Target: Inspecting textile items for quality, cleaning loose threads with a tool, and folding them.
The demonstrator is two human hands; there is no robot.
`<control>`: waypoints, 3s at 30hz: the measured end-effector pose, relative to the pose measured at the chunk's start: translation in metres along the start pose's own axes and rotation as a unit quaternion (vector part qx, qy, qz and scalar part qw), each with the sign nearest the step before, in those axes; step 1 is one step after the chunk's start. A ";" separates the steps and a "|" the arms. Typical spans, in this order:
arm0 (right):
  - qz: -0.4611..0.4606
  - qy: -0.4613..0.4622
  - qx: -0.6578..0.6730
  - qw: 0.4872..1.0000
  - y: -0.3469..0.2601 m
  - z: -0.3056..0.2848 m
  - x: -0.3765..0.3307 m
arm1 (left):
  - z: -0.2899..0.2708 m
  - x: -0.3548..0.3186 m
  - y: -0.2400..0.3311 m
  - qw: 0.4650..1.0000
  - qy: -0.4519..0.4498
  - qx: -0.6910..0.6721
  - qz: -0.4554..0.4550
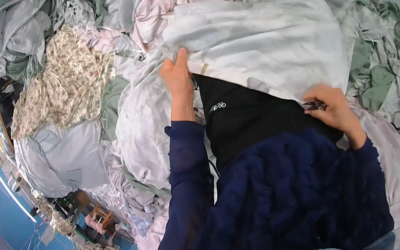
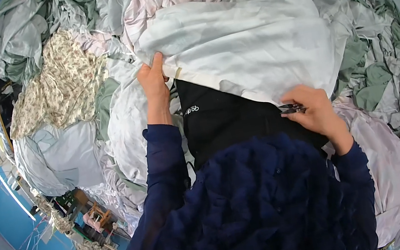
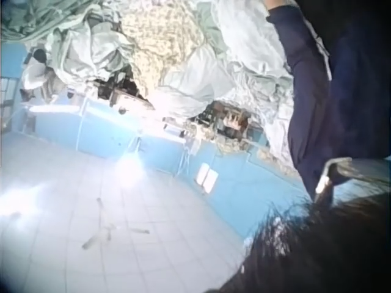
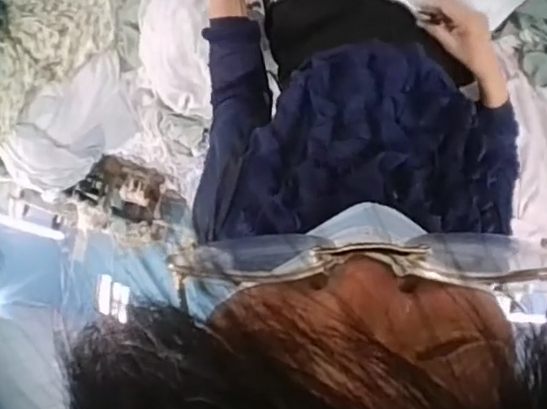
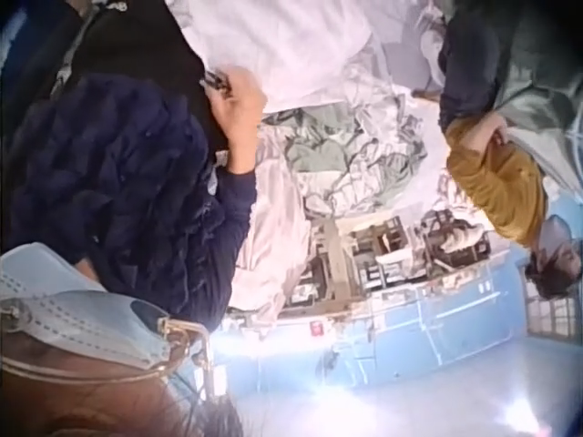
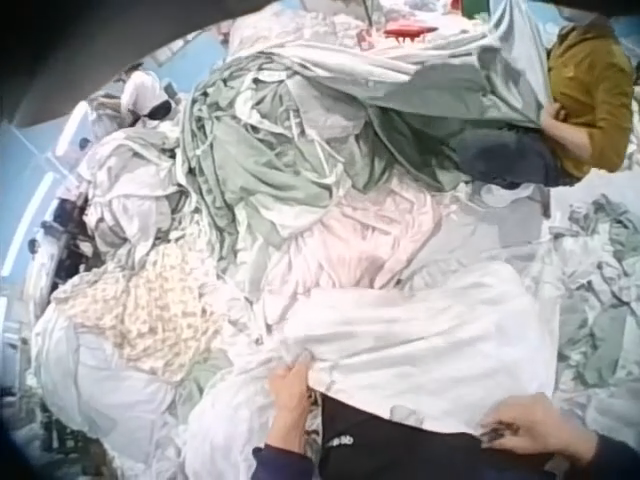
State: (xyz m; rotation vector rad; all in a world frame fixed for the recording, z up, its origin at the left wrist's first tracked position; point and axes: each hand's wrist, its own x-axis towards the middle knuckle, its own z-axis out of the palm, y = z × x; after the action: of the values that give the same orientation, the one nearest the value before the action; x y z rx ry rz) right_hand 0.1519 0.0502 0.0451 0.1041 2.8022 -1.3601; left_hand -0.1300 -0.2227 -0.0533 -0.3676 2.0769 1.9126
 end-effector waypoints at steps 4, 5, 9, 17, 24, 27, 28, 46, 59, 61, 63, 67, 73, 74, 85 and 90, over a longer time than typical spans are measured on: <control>0.135 -0.030 0.218 0.966 -0.002 0.005 0.028 | 0.012 -0.035 0.033 0.993 -0.032 0.099 -0.059; 0.180 -0.034 0.231 0.956 0.003 0.014 0.034 | 0.014 -0.044 0.034 0.992 -0.062 0.096 -0.057; 0.233 0.057 0.345 0.907 -0.004 0.060 0.083 | 0.024 -0.060 0.036 0.990 -0.135 0.041 -0.022; 0.144 0.094 0.273 0.946 -0.011 0.099 0.127 | 0.014 -0.052 0.021 0.995 -0.086 0.022 -0.048; 0.126 0.072 0.240 0.960 -0.010 0.103 0.140 | 0.012 -0.045 0.017 0.995 -0.083 -0.005 -0.051; 0.183 -0.008 0.259 0.948 -0.004 0.097 0.144 | 0.010 -0.045 0.016 0.994 -0.093 -0.012 -0.051; 0.183 -0.008 0.259 0.948 -0.004 0.096 0.144 | 0.010 -0.044 0.016 0.994 -0.093 -0.012 -0.052; 0.223 0.221 0.344 0.885 0.015 0.048 0.078 | 0.008 -0.041 0.012 0.995 -0.086 0.021 -0.049; 0.109 0.358 0.489 0.788 0.022 -0.070 -0.035 | 0.017 -0.061 0.029 0.995 -0.059 0.075 0.019; 0.147 0.235 0.419 0.864 0.017 -0.064 -0.052 | 0.025 -0.084 0.039 0.929 0.103 0.248 0.255; 0.117 0.236 0.377 0.888 0.014 -0.046 -0.054 | 0.026 -0.113 0.050 0.961 -0.045 0.228 0.149; 0.273 0.116 0.397 0.869 -0.002 -0.021 -0.028 | 0.043 -0.154 0.064 0.891 -0.346 0.164 -0.245; 0.239 0.085 0.331 0.909 -0.007 0.027 0.024 | 0.073 -0.164 0.035 0.882 -0.359 -0.006 -0.305; 0.205 0.090 0.266 0.938 -0.001 0.038 0.028 | 0.077 -0.162 0.022 0.888 -0.299 -0.064 -0.343; 0.088 0.121 0.088 0.985 0.009 0.053 0.044 | 0.094 -0.162 0.009 0.908 -0.177 -0.076 -0.372; 0.065 0.146 0.106 0.981 -0.001 0.053 0.035 | 0.090 -0.166 0.013 0.910 -0.191 -0.086 -0.359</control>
State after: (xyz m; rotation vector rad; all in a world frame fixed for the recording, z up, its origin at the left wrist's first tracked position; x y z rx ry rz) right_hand 0.1163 0.0093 0.0112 0.5229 2.7966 -1.7314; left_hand 0.0217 -0.1334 0.0155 -0.6302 1.2711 1.5449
